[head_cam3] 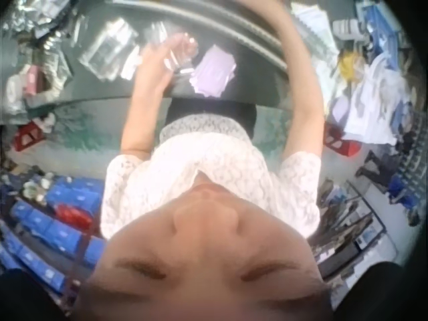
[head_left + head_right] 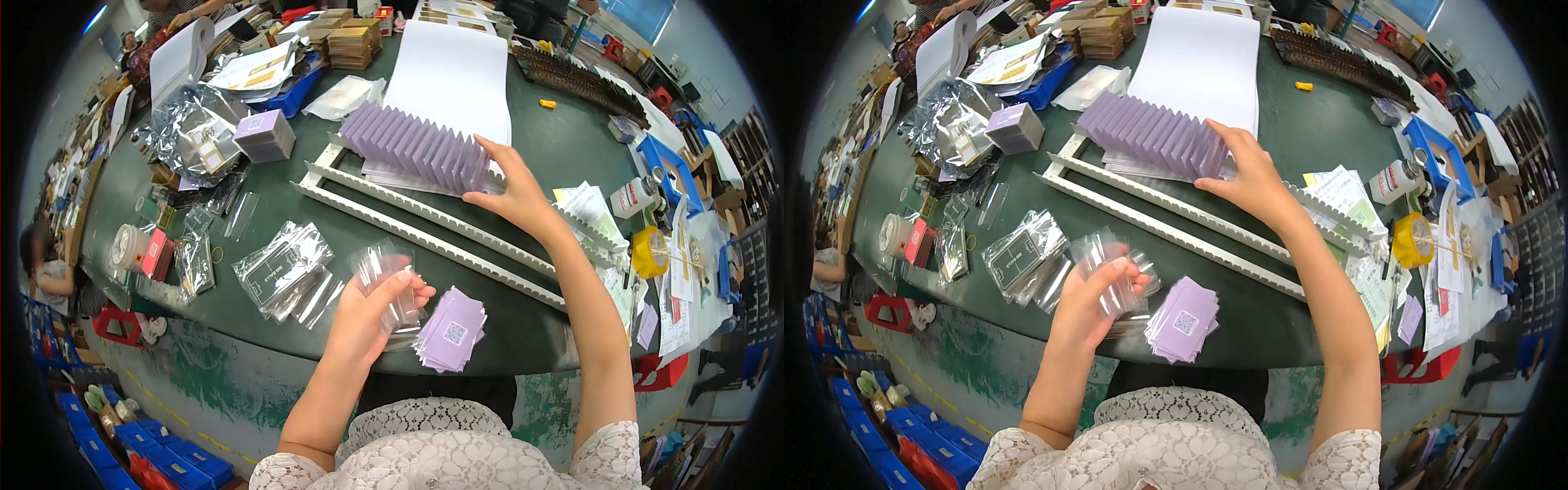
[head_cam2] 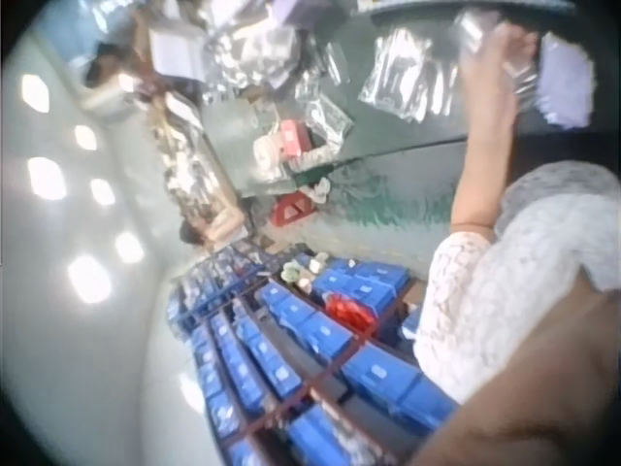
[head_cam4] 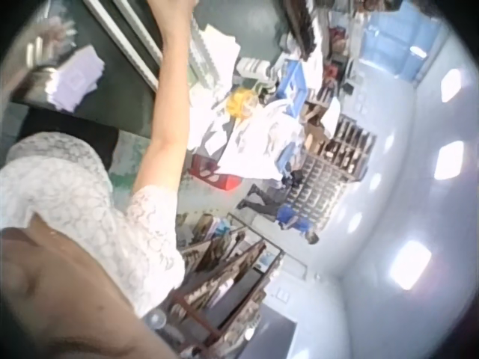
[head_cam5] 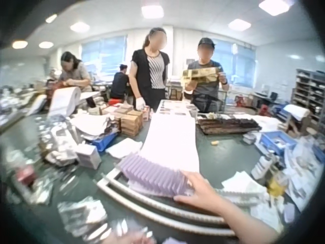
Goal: The person repeatedly picks up small purple cards with QR codes and places them into clear plastic bags. The person handles the cards and bags by hand, picking up a card, opening a bag, inserting the card, and setting the bag down on the table. The process is repeated continuously throughout the video.
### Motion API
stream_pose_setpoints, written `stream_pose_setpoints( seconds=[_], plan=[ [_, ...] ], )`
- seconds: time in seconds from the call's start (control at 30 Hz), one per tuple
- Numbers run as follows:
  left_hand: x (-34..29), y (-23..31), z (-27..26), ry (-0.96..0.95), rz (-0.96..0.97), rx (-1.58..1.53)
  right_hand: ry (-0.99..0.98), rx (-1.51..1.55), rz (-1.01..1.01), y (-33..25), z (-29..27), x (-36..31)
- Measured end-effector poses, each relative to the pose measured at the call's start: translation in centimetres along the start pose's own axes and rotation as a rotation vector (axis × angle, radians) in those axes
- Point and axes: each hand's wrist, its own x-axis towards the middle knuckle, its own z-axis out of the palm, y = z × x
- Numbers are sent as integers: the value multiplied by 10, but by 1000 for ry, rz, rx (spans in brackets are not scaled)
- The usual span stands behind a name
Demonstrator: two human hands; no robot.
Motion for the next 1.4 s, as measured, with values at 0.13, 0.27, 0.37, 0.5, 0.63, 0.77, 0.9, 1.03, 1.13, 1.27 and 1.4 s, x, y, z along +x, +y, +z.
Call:
stream_pose_setpoints(
  seconds=[0.13,0.27,0.37,0.5,0.63,0.77,0.9,1.03,1.13,1.27,1.4],
  plan=[
    [0,-6,-12,-88,-14,68,16,266,-91,-47,-9,-39],
    [-4,-9,4,-134,-17,111,-27,432,-157,-77,5,-87],
    [-4,-10,5,-197,-15,218,-8,456,-114,-79,8,-103],
    [-5,-16,7,-189,-51,266,10,473,-68,-73,11,-117],
    [-5,-20,10,-192,-66,289,28,369,-56,-66,9,-125],
    [-5,-24,11,-176,-77,288,68,283,-80,-66,7,-131],
    [-6,-25,13,-153,-63,281,99,256,-83,-65,8,-134],
    [-6,-26,10,-127,-31,323,199,204,-107,-69,8,-131],
    [-9,-24,9,-141,-7,377,117,308,25,-68,-1,-138],
    [-12,-23,12,-138,-95,395,172,917,389,-86,-4,-143],
    [-11,-25,11,-272,-166,374,67,950,384,-93,1,-138]
  ],
)
